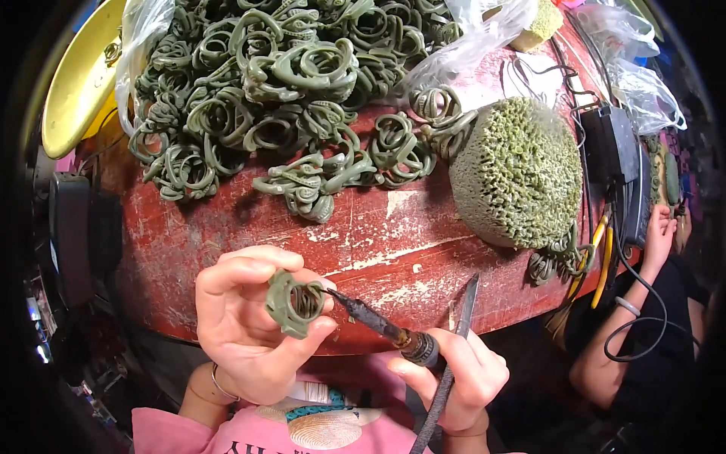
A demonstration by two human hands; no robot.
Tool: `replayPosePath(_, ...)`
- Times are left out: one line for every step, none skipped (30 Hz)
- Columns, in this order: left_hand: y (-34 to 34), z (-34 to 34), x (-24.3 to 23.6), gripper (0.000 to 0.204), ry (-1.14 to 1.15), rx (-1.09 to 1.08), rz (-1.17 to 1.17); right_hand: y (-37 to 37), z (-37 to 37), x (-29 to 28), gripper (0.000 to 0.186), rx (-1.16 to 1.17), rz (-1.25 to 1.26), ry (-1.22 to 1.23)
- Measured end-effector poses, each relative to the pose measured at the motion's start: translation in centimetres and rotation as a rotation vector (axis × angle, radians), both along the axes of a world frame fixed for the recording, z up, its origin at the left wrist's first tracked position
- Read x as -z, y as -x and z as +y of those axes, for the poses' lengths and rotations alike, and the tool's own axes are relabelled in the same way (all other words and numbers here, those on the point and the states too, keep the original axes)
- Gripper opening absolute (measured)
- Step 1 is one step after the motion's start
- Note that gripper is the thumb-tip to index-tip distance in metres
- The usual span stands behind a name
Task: The recorder uses a heated tool to repair and join green wax components on a workstation table.
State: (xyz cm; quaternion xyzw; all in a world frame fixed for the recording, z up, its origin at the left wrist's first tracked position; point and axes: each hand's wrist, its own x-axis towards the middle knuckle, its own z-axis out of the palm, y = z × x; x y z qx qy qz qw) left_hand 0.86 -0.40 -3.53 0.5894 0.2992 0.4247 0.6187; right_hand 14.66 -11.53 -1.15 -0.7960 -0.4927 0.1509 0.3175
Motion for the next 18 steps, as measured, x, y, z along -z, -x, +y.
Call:
replayPosePath(0.01, 0.02, 0.04, 0.056, 0.0, 0.0, 0.0, 0.0, -0.03, 0.05, 0.038, -0.002, -0.016, -0.002)
replayPosePath(0.02, 0.03, 0.1, 0.056, 0.002, 0.004, -0.01, -0.01, -0.05, 0.09, 0.039, -0.005, -0.033, -0.004)
replayPosePath(0.04, 0.03, 0.12, 0.056, 0.005, 0.007, -0.02, -0.01, -0.04, 0.11, 0.039, -0.005, -0.033, -0.004)
replayPosePath(0.01, 0.05, 0.09, 0.056, 0.005, 0.009, -0.021, -0.06, -0.02, 0.1, 0.039, -0.011, -0.04, -0.012)
replayPosePath(-0.02, 0.06, 0.05, 0.055, 0.002, 0.016, -0.018, -0.1, -0.03, 0.07, 0.039, -0.017, -0.046, -0.019)
replayPosePath(-0.05, 0.07, 0.02, 0.055, 0.0, 0.023, -0.015, -0.11, -0.06, 0.01, 0.039, -0.015, -0.047, -0.019)
replayPosePath(-0.01, 0.08, 0.06, 0.055, -0.001, 0.022, -0.014, -0.07, -0.06, 0.03, 0.039, -0.008, -0.04, -0.012)
replayPosePath(0.03, 0.08, 0.12, 0.055, -0.001, 0.023, -0.015, -0.04, -0.06, 0.04, 0.039, -0.002, -0.033, -0.006)
replayPosePath(0.05, 0.08, 0.16, 0.055, -0.001, 0.025, -0.016, -0.02, -0.05, 0.05, 0.039, -0.002, -0.032, -0.006)
replayPosePath(0.06, 0.08, 0.16, 0.055, -0.001, 0.025, -0.015, -0.01, -0.03, 0.05, 0.039, 0.002, -0.022, -0.007)
replayPosePath(0.06, 0.09, 0.14, 0.056, -0.004, 0.021, -0.012, 0.0, 0.0, 0.03, 0.039, 0.004, -0.013, -0.008)
replayPosePath(0.07, 0.09, 0.14, 0.056, -0.008, 0.018, -0.009, 0.01, 0.03, 0.02, 0.039, 0.004, -0.012, -0.007)
replayPosePath(0.07, 0.07, 0.11, 0.056, -0.008, 0.018, -0.008, 0.01, 0.06, -0.05, 0.039, 0.003, -0.009, -0.005)
replayPosePath(0.08, 0.04, 0.09, 0.057, -0.002, 0.013, -0.01, 0.01, 0.08, -0.08, 0.039, 0.003, -0.005, -0.004)
replayPosePath(0.09, 0.03, 0.08, 0.057, 0.004, 0.007, -0.013, -0.01, 0.06, -0.07, 0.039, 0.002, -0.004, -0.003)
replayPosePath(0.1, 0.04, 0.07, 0.057, 0.005, 0.008, -0.013, -0.06, 0.02, -0.05, 0.039, -0.002, -0.013, -0.003)
replayPosePath(0.13, 0.07, 0.06, 0.057, 0.002, 0.011, -0.013, -0.08, -0.01, -0.04, 0.039, -0.006, -0.022, -0.003)
replayPosePath(0.16, 0.1, 0.07, 0.057, -0.002, 0.014, -0.013, -0.06, -0.01, -0.05, 0.039, -0.006, -0.022, -0.002)
